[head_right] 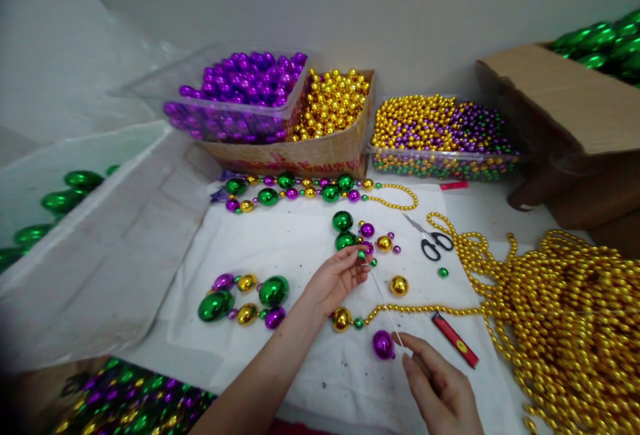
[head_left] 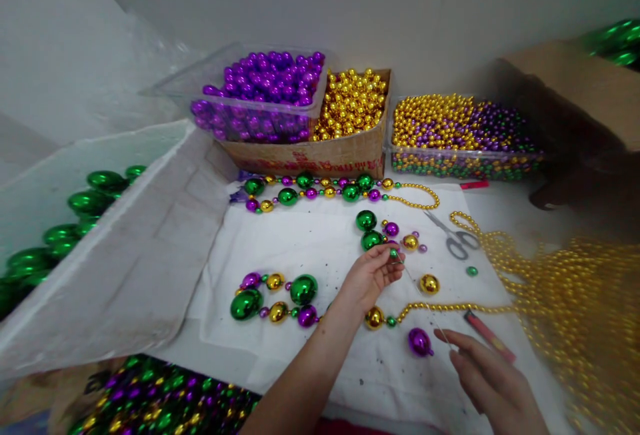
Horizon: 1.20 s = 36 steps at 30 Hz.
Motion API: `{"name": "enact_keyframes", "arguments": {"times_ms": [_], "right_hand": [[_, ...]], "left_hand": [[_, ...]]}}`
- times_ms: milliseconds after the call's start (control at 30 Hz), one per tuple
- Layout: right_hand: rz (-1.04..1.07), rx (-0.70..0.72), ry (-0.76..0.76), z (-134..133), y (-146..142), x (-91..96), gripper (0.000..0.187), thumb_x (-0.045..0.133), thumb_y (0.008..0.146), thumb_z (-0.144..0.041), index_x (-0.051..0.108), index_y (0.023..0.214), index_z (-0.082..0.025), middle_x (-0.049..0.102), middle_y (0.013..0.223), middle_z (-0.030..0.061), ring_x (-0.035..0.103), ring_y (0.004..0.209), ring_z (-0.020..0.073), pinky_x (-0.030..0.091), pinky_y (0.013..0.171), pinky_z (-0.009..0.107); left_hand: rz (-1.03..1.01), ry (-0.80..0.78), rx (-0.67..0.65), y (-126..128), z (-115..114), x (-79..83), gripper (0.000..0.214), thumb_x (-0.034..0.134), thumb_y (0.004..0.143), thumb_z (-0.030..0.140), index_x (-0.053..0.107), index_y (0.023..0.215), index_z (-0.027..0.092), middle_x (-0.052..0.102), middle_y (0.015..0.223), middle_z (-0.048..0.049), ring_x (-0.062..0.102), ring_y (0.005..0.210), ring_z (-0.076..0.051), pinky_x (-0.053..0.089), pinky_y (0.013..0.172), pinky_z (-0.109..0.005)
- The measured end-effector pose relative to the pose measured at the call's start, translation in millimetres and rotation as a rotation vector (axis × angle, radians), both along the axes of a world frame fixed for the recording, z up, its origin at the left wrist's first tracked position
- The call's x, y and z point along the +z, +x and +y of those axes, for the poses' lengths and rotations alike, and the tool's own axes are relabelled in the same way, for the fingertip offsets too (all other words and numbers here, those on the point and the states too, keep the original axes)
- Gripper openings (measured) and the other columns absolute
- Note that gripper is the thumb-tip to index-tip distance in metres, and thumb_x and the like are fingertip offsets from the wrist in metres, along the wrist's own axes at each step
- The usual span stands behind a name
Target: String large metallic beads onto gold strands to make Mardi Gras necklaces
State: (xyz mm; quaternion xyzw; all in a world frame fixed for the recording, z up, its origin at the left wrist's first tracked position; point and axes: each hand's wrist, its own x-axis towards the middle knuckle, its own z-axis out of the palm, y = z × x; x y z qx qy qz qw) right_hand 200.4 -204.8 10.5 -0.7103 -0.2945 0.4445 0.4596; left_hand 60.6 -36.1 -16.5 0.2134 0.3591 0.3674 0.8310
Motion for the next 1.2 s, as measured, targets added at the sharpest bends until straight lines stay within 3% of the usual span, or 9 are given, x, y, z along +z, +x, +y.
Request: {"name": "enact_keyframes", "arguments": {"times_ms": [200,367,667,767,900,967,1033,1133,1200], "right_hand": [[-0.026,-0.02,0.003,2.1,-1.4,10.8,0.034,0.069,0.067,-0.051,0.078,0.086,-0.025,0.061,0.062,0.0035,0.04,0.045,0.0138,0.034,0.042,0.026],[-0.041,-0.022,0.019,1.2,-2.2,10.9,0.031,0.068,0.068,-0.051,0.078,0.084,-0.026,0.068,0.07,0.0041,0.058,0.064,0.0217,0.048,0.062,0.029],[-0.028,0.015,-0.004,-1.4,1.7,9.0,0.033,0.067,0.07,-0.051,0.077,0.088,-0.026,0.071,0.102,0.0066,0.065,0.084,0.0259,0.05,0.072,0.029],[-0.032,0.057,0.003,1.2,5.2,2.8,0.032,0.067,0.072,-0.049,0.076,0.091,-0.025,0.071,0.092,0.0069,0.064,0.085,0.0261,0.05,0.073,0.029],[0.058,0.093,0.02,10.2,5.9,-8.9,0.029,0.065,0.077,-0.049,0.071,0.083,-0.021,0.053,0.053,-0.0002,0.051,0.052,0.016,0.039,0.047,0.023],[0.156,0.039,0.055,13.2,4.7,-14.4,0.03,0.063,0.08,-0.049,0.065,0.077,-0.019,0.045,0.05,-0.0035,0.039,0.045,0.011,0.029,0.041,0.021],[0.225,-0.028,0.091,13.2,4.3,-19.5,0.029,0.063,0.081,-0.047,0.061,0.077,-0.019,0.045,0.051,-0.0042,0.036,0.044,0.0092,0.025,0.04,0.02],[0.255,-0.135,0.103,9.7,7.1,-26.9,0.028,0.065,0.08,-0.046,0.062,0.082,-0.019,0.047,0.052,-0.0042,0.036,0.045,0.0084,0.026,0.04,0.019],[0.284,-0.167,0.09,7.4,9.9,-30.6,0.031,0.068,0.077,-0.047,0.062,0.085,-0.018,0.048,0.05,-0.004,0.036,0.043,0.0081,0.025,0.039,0.018]], "left_hand": [[-0.025,0.047,-0.018,-3.8,1.6,1.9,0.022,0.065,0.08,0.022,0.065,0.1,0.014,0.065,0.086,-0.0061,0.061,0.071,-0.01,0.049,0.07,-0.024],[-0.007,0.092,-0.047,-6.6,3.8,4.2,0.023,0.065,0.08,0.026,0.065,0.101,0.016,0.062,0.085,-0.0048,0.059,0.072,-0.011,0.048,0.07,-0.026],[0.026,0.122,-0.051,-6.3,7.4,6.5,0.025,0.069,0.075,0.03,0.062,0.095,0.015,0.06,0.082,-0.0028,0.057,0.068,-0.011,0.048,0.068,-0.026],[0.045,0.13,-0.092,-4.7,4.4,7.8,0.025,0.072,0.072,0.031,0.06,0.087,0.015,0.061,0.081,-0.0024,0.056,0.066,-0.01,0.048,0.064,-0.025],[0.096,0.22,-0.328,5.0,-2.6,13.6,0.028,0.072,0.072,0.036,0.061,0.083,0.013,0.061,0.079,-0.003,0.056,0.064,-0.009,0.046,0.063,-0.024],[0.168,0.344,-0.479,12.6,-5.1,16.6,0.027,0.068,0.075,0.037,0.064,0.088,0.013,0.064,0.084,-0.0053,0.056,0.066,-0.01,0.046,0.065,-0.025],[0.322,0.506,-0.53,21.1,-6.8,17.0,0.025,0.061,0.08,0.034,0.065,0.095,0.014,0.065,0.092,-0.0072,0.057,0.069,-0.012,0.047,0.067,-0.026],[0.743,0.796,-0.419,35.9,-11.9,10.0,0.027,0.057,0.082,0.03,0.062,0.104,0.017,0.062,0.102,-0.008,0.058,0.08,-0.017,0.047,0.073,-0.031],[1.005,0.955,-0.387,46.2,-17.7,1.6,0.033,0.059,0.081,0.037,0.06,0.107,0.018,0.06,0.104,-0.0082,0.057,0.088,-0.022,0.045,0.08,-0.036]]}}
